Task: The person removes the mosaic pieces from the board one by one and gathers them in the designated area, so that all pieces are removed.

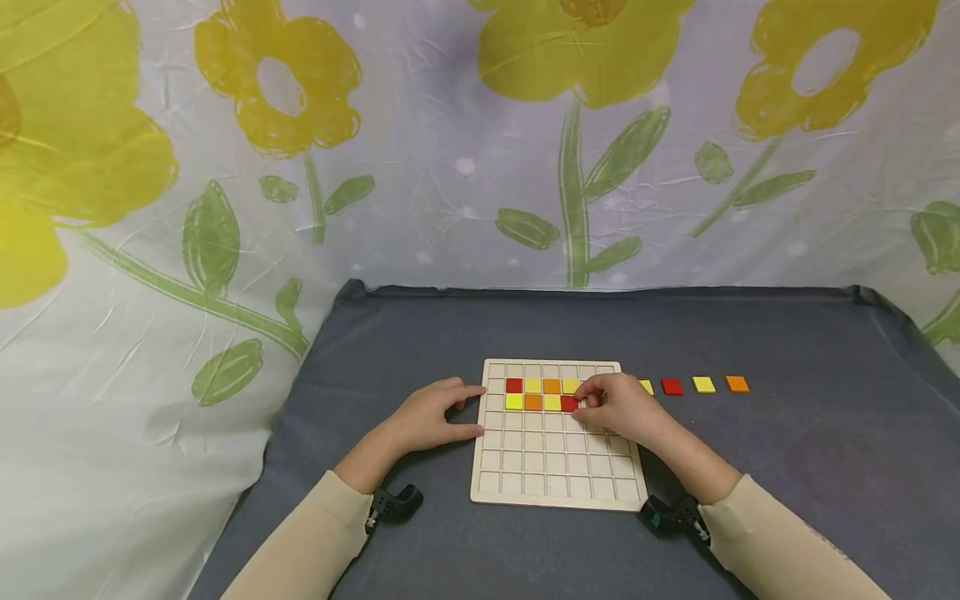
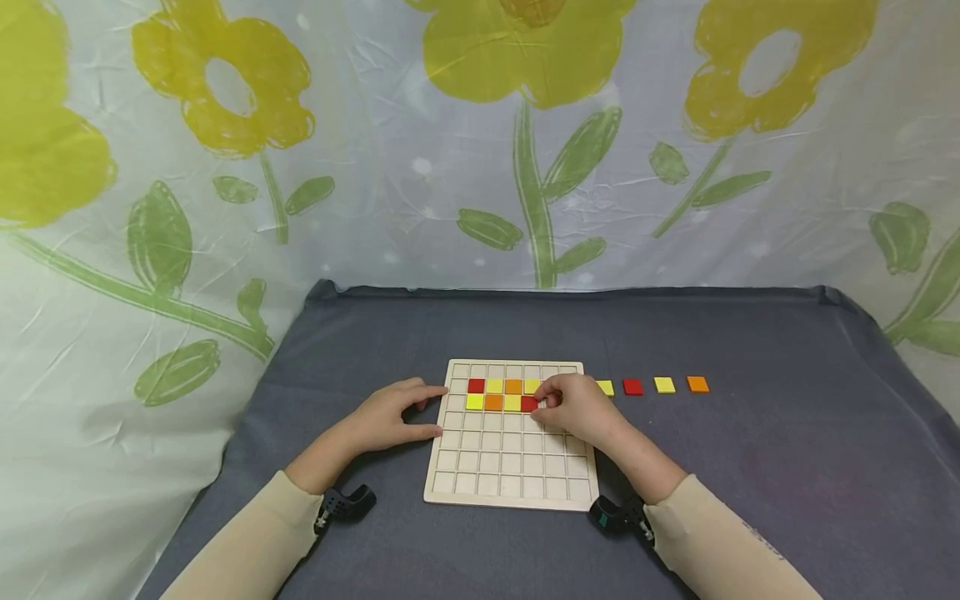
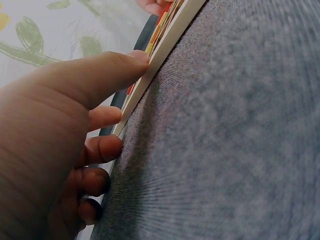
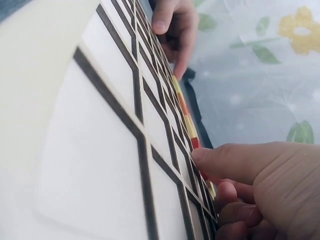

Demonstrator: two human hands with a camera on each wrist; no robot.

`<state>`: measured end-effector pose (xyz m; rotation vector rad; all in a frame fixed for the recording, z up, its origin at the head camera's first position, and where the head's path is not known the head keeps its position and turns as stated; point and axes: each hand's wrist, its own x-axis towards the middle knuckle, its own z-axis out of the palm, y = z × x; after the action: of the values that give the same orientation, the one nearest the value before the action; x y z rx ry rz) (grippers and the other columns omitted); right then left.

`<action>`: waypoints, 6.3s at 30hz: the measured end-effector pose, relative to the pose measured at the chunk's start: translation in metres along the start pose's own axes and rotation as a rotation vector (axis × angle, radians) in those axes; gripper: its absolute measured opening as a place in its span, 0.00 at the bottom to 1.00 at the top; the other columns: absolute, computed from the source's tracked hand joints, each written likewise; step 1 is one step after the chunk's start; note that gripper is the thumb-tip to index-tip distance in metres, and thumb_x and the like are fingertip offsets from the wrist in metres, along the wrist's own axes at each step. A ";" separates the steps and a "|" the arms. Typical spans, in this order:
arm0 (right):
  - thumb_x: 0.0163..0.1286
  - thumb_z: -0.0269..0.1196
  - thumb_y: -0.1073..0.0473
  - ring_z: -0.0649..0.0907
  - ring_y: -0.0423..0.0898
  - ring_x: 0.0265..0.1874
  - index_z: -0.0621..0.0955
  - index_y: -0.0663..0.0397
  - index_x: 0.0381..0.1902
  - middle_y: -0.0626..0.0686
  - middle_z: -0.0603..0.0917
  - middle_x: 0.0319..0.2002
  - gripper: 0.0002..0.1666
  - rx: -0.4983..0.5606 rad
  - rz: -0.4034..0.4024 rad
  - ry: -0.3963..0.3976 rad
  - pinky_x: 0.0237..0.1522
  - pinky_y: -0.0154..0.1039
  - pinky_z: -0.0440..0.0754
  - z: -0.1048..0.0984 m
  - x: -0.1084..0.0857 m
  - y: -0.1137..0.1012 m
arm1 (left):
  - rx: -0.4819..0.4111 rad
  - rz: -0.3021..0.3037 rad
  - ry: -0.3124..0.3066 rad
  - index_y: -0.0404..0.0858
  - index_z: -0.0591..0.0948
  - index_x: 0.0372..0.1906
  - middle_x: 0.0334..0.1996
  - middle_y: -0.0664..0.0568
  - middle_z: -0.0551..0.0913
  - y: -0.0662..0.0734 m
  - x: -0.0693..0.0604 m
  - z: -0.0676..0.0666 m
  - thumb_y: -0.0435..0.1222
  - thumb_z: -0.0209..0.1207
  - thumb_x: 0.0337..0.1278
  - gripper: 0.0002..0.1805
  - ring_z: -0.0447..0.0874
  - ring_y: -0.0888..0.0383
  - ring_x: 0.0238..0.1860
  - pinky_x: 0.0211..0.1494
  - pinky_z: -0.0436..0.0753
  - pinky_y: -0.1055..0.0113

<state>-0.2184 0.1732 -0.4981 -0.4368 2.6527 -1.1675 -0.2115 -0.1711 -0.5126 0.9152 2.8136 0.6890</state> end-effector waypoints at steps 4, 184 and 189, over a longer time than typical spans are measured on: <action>0.60 0.77 0.60 0.74 0.44 0.26 0.85 0.58 0.40 0.48 0.76 0.26 0.13 -0.028 0.000 0.014 0.32 0.41 0.72 0.001 0.000 -0.002 | 0.002 -0.003 0.000 0.46 0.78 0.70 0.34 0.57 0.71 -0.002 0.000 0.001 0.59 0.66 0.63 0.35 0.65 0.62 0.30 0.35 0.66 0.64; 0.68 0.69 0.58 0.70 0.41 0.18 0.83 0.56 0.49 0.44 0.77 0.28 0.14 -0.253 -0.193 0.002 0.25 0.39 0.70 -0.031 -0.015 -0.052 | 0.015 -0.040 -0.014 0.47 0.78 0.69 0.33 0.59 0.70 0.000 0.001 0.002 0.58 0.67 0.62 0.35 0.66 0.61 0.31 0.35 0.66 0.64; 0.67 0.71 0.58 0.70 0.41 0.17 0.84 0.59 0.50 0.44 0.78 0.27 0.17 -0.275 -0.184 -0.029 0.26 0.39 0.71 -0.017 -0.011 -0.049 | 0.030 -0.044 -0.023 0.49 0.78 0.70 0.33 0.60 0.70 -0.002 0.001 0.004 0.60 0.66 0.62 0.35 0.67 0.62 0.31 0.35 0.66 0.65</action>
<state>-0.2048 0.1572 -0.4497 -0.7533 2.8049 -0.8316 -0.2125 -0.1700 -0.5165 0.8581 2.8218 0.6283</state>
